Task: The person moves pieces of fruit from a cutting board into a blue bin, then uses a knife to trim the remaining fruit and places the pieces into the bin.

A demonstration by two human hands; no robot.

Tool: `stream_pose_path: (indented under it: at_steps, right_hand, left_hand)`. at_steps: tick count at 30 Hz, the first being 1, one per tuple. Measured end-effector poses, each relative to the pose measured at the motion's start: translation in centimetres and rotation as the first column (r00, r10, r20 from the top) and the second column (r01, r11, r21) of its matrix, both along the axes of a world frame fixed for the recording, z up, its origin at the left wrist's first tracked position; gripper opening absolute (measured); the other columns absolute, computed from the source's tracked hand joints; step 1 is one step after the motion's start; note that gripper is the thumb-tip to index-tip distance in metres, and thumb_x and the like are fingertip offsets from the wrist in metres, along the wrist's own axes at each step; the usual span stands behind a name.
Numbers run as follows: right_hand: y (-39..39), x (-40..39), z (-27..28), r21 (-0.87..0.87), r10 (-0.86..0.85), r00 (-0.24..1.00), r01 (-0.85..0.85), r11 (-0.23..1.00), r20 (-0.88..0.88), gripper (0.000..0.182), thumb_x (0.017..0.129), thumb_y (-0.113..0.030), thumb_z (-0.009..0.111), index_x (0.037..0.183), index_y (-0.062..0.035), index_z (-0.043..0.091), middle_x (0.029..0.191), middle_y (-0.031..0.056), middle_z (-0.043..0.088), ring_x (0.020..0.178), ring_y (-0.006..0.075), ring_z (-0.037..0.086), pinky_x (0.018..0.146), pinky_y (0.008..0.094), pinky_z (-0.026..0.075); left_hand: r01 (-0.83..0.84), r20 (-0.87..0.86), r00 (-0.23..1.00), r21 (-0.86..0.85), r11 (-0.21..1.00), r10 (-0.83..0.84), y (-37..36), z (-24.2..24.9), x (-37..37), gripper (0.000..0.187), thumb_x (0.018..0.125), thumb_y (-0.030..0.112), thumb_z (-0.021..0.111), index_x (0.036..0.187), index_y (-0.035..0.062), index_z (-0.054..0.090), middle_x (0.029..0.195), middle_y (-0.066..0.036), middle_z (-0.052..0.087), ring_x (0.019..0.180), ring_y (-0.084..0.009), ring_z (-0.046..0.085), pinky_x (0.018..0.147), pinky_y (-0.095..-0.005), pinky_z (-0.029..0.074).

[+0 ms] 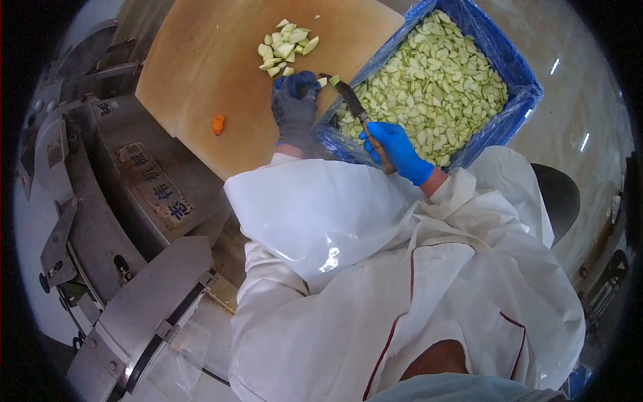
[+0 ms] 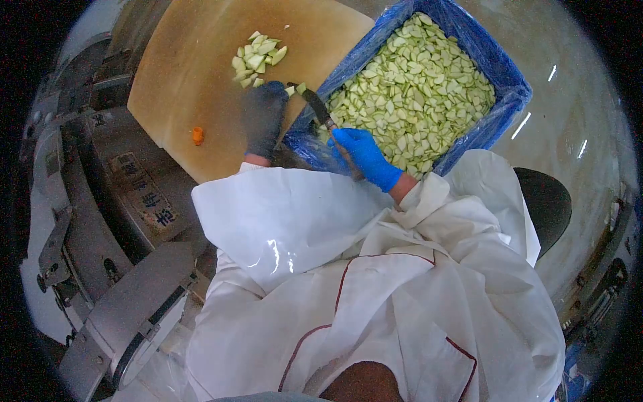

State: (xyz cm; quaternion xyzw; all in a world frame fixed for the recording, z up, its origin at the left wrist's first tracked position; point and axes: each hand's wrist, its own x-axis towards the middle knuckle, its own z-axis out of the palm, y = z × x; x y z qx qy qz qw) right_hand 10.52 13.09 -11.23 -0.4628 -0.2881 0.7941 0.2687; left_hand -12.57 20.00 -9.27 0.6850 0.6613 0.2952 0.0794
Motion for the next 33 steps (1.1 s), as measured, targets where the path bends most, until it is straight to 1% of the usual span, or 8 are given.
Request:
stream_pose_path:
  at_steps: [7, 10, 16, 19, 21, 27, 31, 33]
  right_hand:
    - [0.2, -0.8, 1.2, -0.009, -0.003, 1.0, 0.003, 1.0, -0.005, 0.038, 0.093, -0.042, 0.056, 0.091, -0.0041, 0.064, 0.069, 0.0014, 0.057, 0.055, 0.0097, 0.051, 0.048, 0.0241, 0.043]
    - [0.4, -0.9, 0.9, -0.011, 0.012, 0.998, -0.013, 1.0, -0.069, 0.039, 0.093, -0.042, 0.056, 0.093, -0.0035, 0.064, 0.07, 0.0018, 0.057, 0.055, 0.0101, 0.052, 0.049, 0.0237, 0.043]
    - [1.7, -1.7, 2.7, 0.001, 0.096, 0.991, -0.096, 0.995, -0.097, 0.041, 0.094, -0.041, 0.054, 0.069, -0.008, 0.058, 0.06, -0.0011, 0.05, 0.054, 0.0074, 0.046, 0.047, 0.0255, 0.035]
    - [0.8, -2.3, 1.8, 0.356, 0.25, 0.961, -0.277, 0.893, 0.12, 0.044, 0.094, -0.04, 0.055, 0.063, -0.0092, 0.053, 0.058, -0.0023, 0.047, 0.054, 0.0072, 0.043, 0.048, 0.0266, 0.033]
    - [0.4, -1.9, 1.7, 0.468, 0.268, 0.934, -0.352, 0.81, 0.238, 0.043, 0.094, -0.04, 0.055, 0.066, -0.0077, 0.055, 0.059, -0.0022, 0.048, 0.054, 0.0077, 0.044, 0.048, 0.0268, 0.034]
    - [2.6, 1.7, 1.9, 0.095, 0.106, 0.994, -0.11, 0.989, 0.037, 0.04, 0.093, -0.04, 0.056, 0.095, -0.0008, 0.064, 0.067, 0.0023, 0.055, 0.054, 0.0109, 0.05, 0.048, 0.0258, 0.04]
    - [3.6, 4.3, 3.8, 0.03, -0.056, 0.997, 0.058, 0.998, -0.056, 0.04, 0.093, -0.039, 0.054, 0.096, -0.0005, 0.064, 0.069, 0.0034, 0.057, 0.053, 0.0111, 0.051, 0.047, 0.0247, 0.041]
    - [3.9, 5.1, 3.8, 0.027, -0.11, 0.993, 0.112, 0.993, -0.05, 0.039, 0.094, -0.037, 0.053, 0.1, -0.0004, 0.063, 0.071, 0.0027, 0.057, 0.054, 0.0102, 0.05, 0.048, 0.0238, 0.041]
  left_hand:
    - [-0.02, 0.089, 0.996, -0.046, 0.999, 0.024, 0.1, 0.3, -0.2, 0.024, 0.083, 0.022, 0.061, 0.095, 0.0008, 0.064, 0.098, -0.018, 0.061, 0.1, -0.0358, 0.055, 0.087, -0.0437, 0.042]
    - [-0.072, 0.057, 0.996, 0.004, 0.997, 0.072, 0.3, 0.0, -0.7, 0.036, 0.066, 0.014, 0.081, 0.096, 0.006, 0.064, 0.099, -0.012, 0.06, 0.093, -0.0279, 0.058, 0.085, -0.0372, 0.046]
    - [-0.107, 0.169, 0.978, -0.088, 0.99, 0.121, 0.8, -0.8, -1.1, 0.036, 0.065, 0.015, 0.082, 0.095, 0.0067, 0.065, 0.1, -0.011, 0.059, 0.093, -0.027, 0.058, 0.083, -0.0382, 0.048]
    - [-0.198, 0.184, 0.958, -0.136, 0.971, 0.222, 0.6, 2.2, 0.2, 0.035, 0.065, 0.014, 0.082, 0.095, 0.0065, 0.065, 0.1, -0.01, 0.059, 0.094, -0.0261, 0.059, 0.083, -0.0376, 0.048]
    - [-0.17, 0.076, 0.981, -0.087, 0.982, 0.177, 1.2, -1.5, -2.2, 0.032, 0.068, 0.012, 0.08, 0.096, 0.0061, 0.065, 0.1, -0.01, 0.058, 0.094, -0.0255, 0.059, 0.083, -0.037, 0.049]
    - [-0.12, 0.415, 0.903, 0.001, 0.993, 0.109, -0.7, 0.0, -1.0, 0.027, 0.075, 0.008, 0.073, 0.101, 0.0058, 0.065, 0.104, -0.013, 0.057, 0.094, -0.0284, 0.059, 0.084, -0.037, 0.049]
    - [0.055, 0.028, 0.998, 0.079, 0.995, -0.058, -1.7, 2.9, 1.6, 0.026, 0.079, 0.014, 0.07, 0.102, 0.0049, 0.065, 0.1, -0.014, 0.058, 0.089, -0.0297, 0.06, 0.082, -0.0371, 0.048]
    - [0.054, -0.003, 0.999, -0.031, 0.998, -0.054, -0.9, 2.9, 1.8, 0.026, 0.079, 0.017, 0.069, 0.102, 0.0055, 0.065, 0.096, -0.013, 0.059, 0.087, -0.0296, 0.06, 0.081, -0.0385, 0.048]
